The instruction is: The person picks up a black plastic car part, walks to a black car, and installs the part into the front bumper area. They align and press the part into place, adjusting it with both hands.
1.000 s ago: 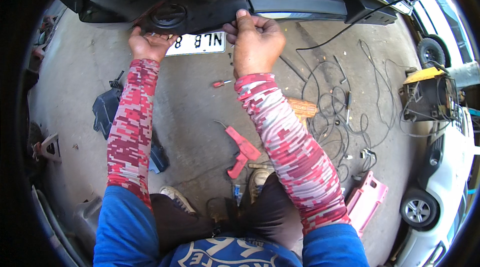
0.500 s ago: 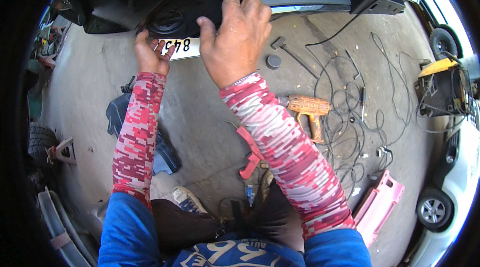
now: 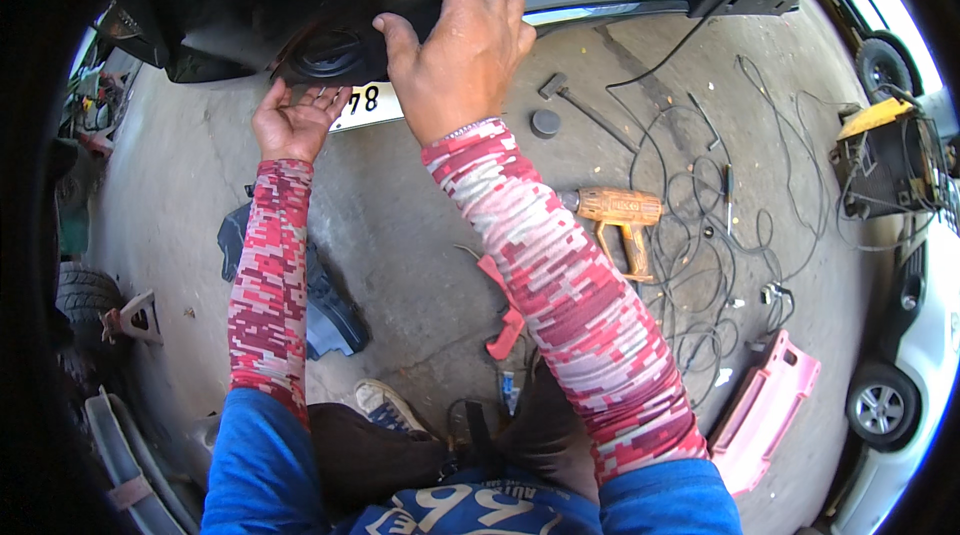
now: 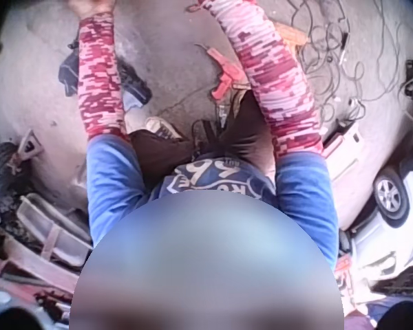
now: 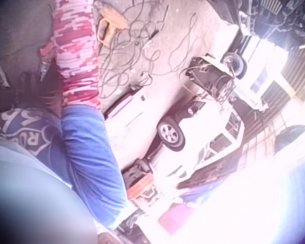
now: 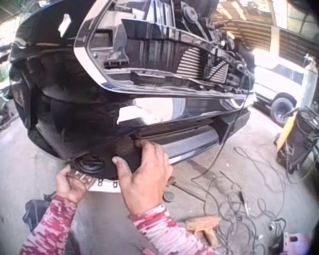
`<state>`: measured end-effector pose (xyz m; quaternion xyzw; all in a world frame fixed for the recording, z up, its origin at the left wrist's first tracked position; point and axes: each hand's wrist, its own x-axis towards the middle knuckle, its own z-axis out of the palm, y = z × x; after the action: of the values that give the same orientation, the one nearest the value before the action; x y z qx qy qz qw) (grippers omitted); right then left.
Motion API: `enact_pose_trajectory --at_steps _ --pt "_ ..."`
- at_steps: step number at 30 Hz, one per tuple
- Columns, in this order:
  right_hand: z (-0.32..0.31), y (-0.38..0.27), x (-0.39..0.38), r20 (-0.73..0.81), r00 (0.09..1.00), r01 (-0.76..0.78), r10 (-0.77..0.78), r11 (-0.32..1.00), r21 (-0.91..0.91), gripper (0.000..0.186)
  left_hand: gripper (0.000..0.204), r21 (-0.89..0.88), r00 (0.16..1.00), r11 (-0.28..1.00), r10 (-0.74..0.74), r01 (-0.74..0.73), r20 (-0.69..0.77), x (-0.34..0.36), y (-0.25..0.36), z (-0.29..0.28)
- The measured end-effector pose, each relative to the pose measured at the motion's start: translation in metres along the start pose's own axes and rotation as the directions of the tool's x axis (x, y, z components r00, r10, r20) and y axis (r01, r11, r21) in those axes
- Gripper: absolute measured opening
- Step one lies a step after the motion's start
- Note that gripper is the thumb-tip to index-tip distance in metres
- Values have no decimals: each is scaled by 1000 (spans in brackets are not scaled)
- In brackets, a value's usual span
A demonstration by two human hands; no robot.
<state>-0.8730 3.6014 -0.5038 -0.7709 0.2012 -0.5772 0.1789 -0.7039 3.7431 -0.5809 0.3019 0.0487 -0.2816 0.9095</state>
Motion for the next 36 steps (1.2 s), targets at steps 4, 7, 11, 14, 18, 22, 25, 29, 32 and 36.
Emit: enact_pose_trajectory --at_steps 4,7,11,14,18,22,25,29,32,36 --pt "-3 12 19 -13 999 -52 53 997 51 39 52 -66 992 996 50 -58 -117 28 1 3" --pt "-12 11 20 2 1000 -16 16 996 86 39 53 -45 986 990 129 -134 -103 42 7 -5" --pt "-35 8 -2 44 953 -294 299 882 369 27 52 -28 989 991 127 -130 -78 46 16 -9" --pt "-44 17 -15 567 568 -823 597 433 368 32 55 13 974 989 151 -151 -166 36 20 -3" --pt "-38 30 -15 781 374 -912 501 353 210 40 68 109 946 984 164 -138 -279 11 15 4" --pt "-32 32 -5 734 534 -795 420 545 267 48 61 165 899 985 114 -47 -423 -18 21 14" --pt "-35 24 1 737 500 -789 455 590 171 49 60 284 838 956 98 70 -537 -36 34 30" --pt "-38 13 1 695 562 -800 449 508 318 49 55 414 803 901 147 132 -577 -52 47 48" --pt "-36 10 -4 683 561 -802 467 510 310 49 52 434 763 882 150 184 -629 -58 46 49" --pt "-32 4 -16 632 658 -724 409 574 382 50 50 404 748 892 125 204 -651 -62 38 37"
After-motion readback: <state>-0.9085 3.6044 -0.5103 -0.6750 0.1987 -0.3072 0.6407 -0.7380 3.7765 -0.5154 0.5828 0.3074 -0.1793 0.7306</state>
